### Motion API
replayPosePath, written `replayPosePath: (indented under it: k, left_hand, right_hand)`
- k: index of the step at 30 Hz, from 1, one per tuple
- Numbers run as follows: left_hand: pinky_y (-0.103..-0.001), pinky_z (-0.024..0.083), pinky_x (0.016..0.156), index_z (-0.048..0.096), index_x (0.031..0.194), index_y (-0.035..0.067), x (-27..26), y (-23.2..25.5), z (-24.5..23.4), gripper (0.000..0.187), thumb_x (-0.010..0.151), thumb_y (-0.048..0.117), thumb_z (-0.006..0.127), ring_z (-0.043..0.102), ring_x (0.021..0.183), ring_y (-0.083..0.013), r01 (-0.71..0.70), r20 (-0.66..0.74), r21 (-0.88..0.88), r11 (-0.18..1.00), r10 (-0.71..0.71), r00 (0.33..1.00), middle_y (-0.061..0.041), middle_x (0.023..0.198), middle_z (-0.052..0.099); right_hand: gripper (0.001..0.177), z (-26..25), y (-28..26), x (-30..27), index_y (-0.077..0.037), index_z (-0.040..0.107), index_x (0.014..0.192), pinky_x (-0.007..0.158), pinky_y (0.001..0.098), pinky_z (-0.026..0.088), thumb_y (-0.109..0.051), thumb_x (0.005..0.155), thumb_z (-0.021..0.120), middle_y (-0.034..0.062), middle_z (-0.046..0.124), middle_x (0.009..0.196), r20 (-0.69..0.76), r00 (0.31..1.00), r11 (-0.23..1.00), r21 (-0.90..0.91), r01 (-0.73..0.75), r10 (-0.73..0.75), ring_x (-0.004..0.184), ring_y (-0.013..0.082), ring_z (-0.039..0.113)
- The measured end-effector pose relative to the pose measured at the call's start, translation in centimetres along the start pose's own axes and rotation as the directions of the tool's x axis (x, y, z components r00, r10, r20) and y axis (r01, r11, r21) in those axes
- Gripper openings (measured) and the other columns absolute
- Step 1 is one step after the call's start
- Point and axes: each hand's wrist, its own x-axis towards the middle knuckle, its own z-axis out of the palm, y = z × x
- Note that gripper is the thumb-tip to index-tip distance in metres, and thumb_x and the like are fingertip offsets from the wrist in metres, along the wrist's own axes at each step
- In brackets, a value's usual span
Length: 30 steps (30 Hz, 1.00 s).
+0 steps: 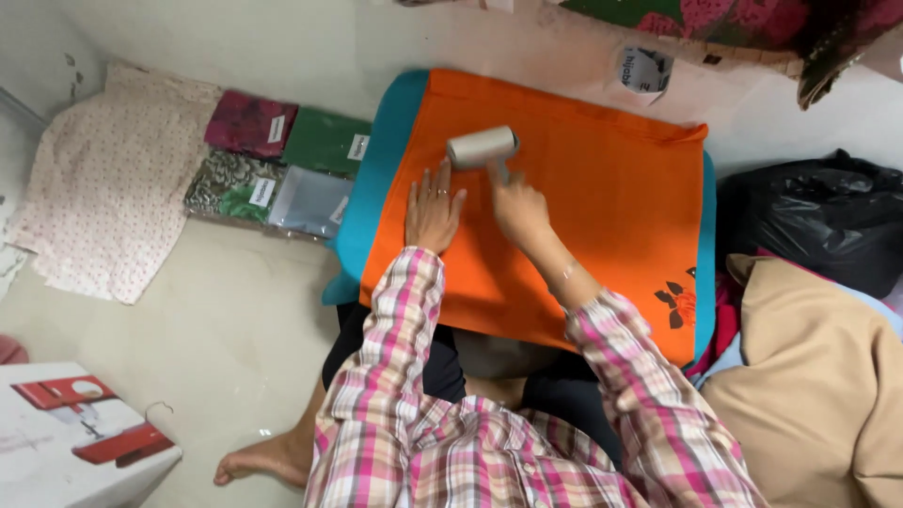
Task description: Cleaning an orange cloth with a lint roller and then folding it neatly.
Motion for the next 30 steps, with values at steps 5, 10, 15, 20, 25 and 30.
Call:
replayPosePath:
  k: [5, 10, 15, 20, 25, 30]
  left_hand:
    - [-0.058, 0.016, 0.125, 0.018, 0.165, 0.015, 0.5, 0.2, 0.2, 0.060, 0.113, 0.045, 0.016, 0.028, 0.154, -0.0331, 0.035, 0.035, 0.129, 0.991, -0.040, 0.999, -0.006, 0.169, 0.031]
    - [-0.059, 0.018, 0.122, 0.033, 0.162, 0.018, -0.3, 0.5, 0.5, 0.055, 0.112, 0.039, 0.025, 0.031, 0.153, -0.0315, 0.013, -0.004, 0.218, 0.976, -0.012, 1.000, -0.002, 0.168, 0.032]
    - [-0.065, 0.014, 0.121, 0.036, 0.162, 0.024, -0.5, 0.6, 0.1, 0.063, 0.107, 0.056, 0.035, 0.025, 0.155, -0.0358, -0.015, 0.008, 0.203, 0.979, 0.014, 1.000, -0.005, 0.170, 0.029]
    - [-0.066, 0.014, 0.121, 0.035, 0.162, 0.027, -0.3, 0.3, 0.3, 0.066, 0.105, 0.061, 0.038, 0.023, 0.156, -0.0363, -0.010, 0.014, 0.200, 0.980, 0.008, 1.000, -0.005, 0.170, 0.027]
    - [-0.066, 0.011, 0.122, 0.034, 0.162, 0.030, -0.1, 0.3, 0.3, 0.067, 0.103, 0.063, 0.038, 0.019, 0.157, -0.0348, 0.019, 0.043, 0.204, 0.979, -0.029, 0.999, -0.003, 0.171, 0.025]
    - [-0.066, 0.011, 0.121, 0.031, 0.163, 0.033, -0.1, 0.3, 0.3, 0.068, 0.104, 0.065, 0.033, 0.018, 0.157, -0.0350, 0.034, 0.082, 0.222, 0.974, -0.053, 0.995, -0.003, 0.172, 0.024]
  right_hand:
    - [0.059, 0.9, -0.4, 4.6, -0.016, 0.042, 0.156, 0.062, 0.0551, 0.061, -0.009, 0.097, 0.044, 0.0163, 0.059, 0.102, -0.026, 0.999, 0.999, -0.033, -0.025, 0.024, 0.080, 0.0435, 0.076]
    - [0.056, -2.1, 0.7, -7.3, -0.016, 0.047, 0.153, 0.065, 0.0572, 0.062, -0.008, 0.098, 0.043, 0.0184, 0.063, 0.099, 0.038, 0.996, 0.997, 0.000, -0.076, 0.076, 0.083, 0.0448, 0.076]
    - [0.060, -0.5, 9.6, -14.5, -0.020, 0.046, 0.156, 0.069, 0.0599, 0.061, -0.006, 0.098, 0.043, 0.0208, 0.062, 0.100, 0.166, 0.900, 0.914, -0.116, -0.389, 0.404, 0.087, 0.0500, 0.075]
    - [0.054, 5.6, 28.0, -8.2, -0.011, 0.049, 0.151, 0.065, 0.0609, 0.060, -0.007, 0.097, 0.042, 0.0243, 0.066, 0.093, -0.028, 0.874, 0.865, -0.130, -0.485, 0.486, 0.083, 0.0533, 0.073]
    - [0.048, 2.3, 26.9, -7.5, -0.012, 0.049, 0.148, 0.068, 0.0662, 0.058, -0.014, 0.100, 0.043, 0.0316, 0.070, 0.095, -0.064, 0.862, 0.864, 0.028, -0.503, 0.503, 0.087, 0.0595, 0.071]
    - [0.055, -1.4, 15.7, -19.0, -0.008, 0.040, 0.156, 0.063, 0.0659, 0.059, -0.009, 0.101, 0.043, 0.0355, 0.064, 0.093, -0.051, 0.869, 0.870, 0.059, -0.490, 0.492, 0.086, 0.0595, 0.069]
